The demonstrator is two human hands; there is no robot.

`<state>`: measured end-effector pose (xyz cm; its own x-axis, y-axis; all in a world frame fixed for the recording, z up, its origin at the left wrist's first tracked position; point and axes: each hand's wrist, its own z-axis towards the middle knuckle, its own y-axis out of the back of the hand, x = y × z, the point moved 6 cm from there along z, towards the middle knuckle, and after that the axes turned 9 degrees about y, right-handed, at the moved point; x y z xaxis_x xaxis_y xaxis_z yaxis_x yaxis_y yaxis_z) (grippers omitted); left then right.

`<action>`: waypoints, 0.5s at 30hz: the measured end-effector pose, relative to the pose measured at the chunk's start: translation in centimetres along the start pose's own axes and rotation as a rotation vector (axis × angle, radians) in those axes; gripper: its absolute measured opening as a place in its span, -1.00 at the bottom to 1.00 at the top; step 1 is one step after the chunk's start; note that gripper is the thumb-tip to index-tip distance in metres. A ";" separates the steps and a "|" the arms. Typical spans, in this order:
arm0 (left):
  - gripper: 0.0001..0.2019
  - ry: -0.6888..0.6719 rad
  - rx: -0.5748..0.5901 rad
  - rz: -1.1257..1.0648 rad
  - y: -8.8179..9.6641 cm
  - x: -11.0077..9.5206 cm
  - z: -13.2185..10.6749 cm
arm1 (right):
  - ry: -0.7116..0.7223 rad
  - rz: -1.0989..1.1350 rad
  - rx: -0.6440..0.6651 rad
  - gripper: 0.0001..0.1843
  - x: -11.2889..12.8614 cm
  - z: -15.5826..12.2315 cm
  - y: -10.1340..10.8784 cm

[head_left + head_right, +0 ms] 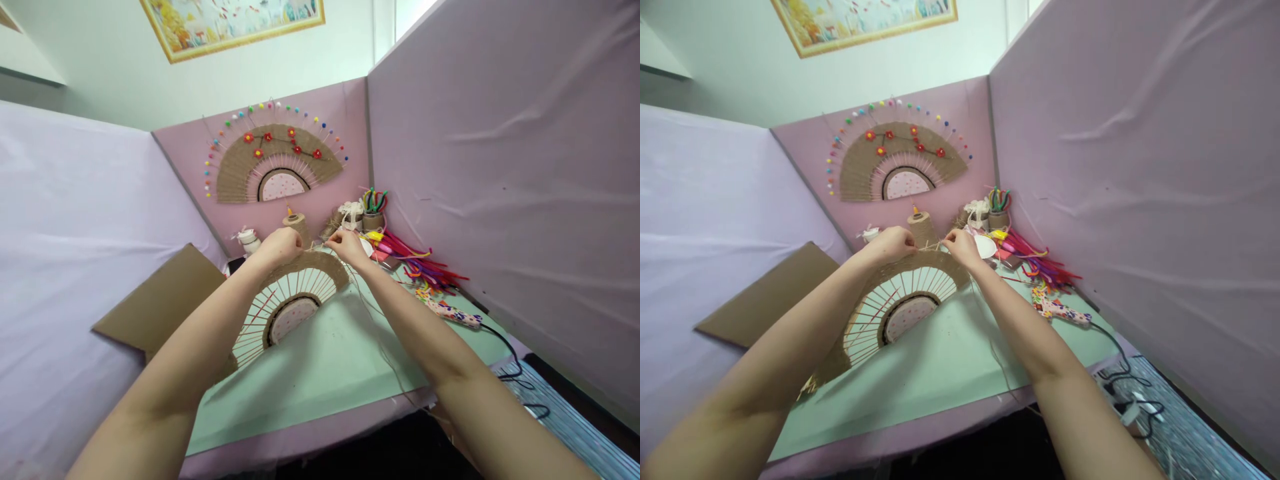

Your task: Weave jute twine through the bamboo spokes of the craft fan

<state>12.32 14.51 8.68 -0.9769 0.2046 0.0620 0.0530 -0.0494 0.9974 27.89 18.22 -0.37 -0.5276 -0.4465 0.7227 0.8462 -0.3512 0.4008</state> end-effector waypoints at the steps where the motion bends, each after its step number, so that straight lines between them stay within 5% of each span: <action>1: -0.81 -0.016 -0.018 0.008 0.0 0.0 0.1 | 0.006 0.003 0.003 -0.90 0.0 0.2 -0.1; 15: -0.81 -0.042 -0.043 0.045 0.0 0.0 0.2 | 0.047 -0.074 0.049 -0.90 -0.1 0.8 -0.4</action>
<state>12.40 14.75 8.65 -0.9641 0.2422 0.1089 0.0864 -0.1016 0.9911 27.72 19.04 -0.17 -0.5912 -0.4595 0.6629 0.8065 -0.3444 0.4806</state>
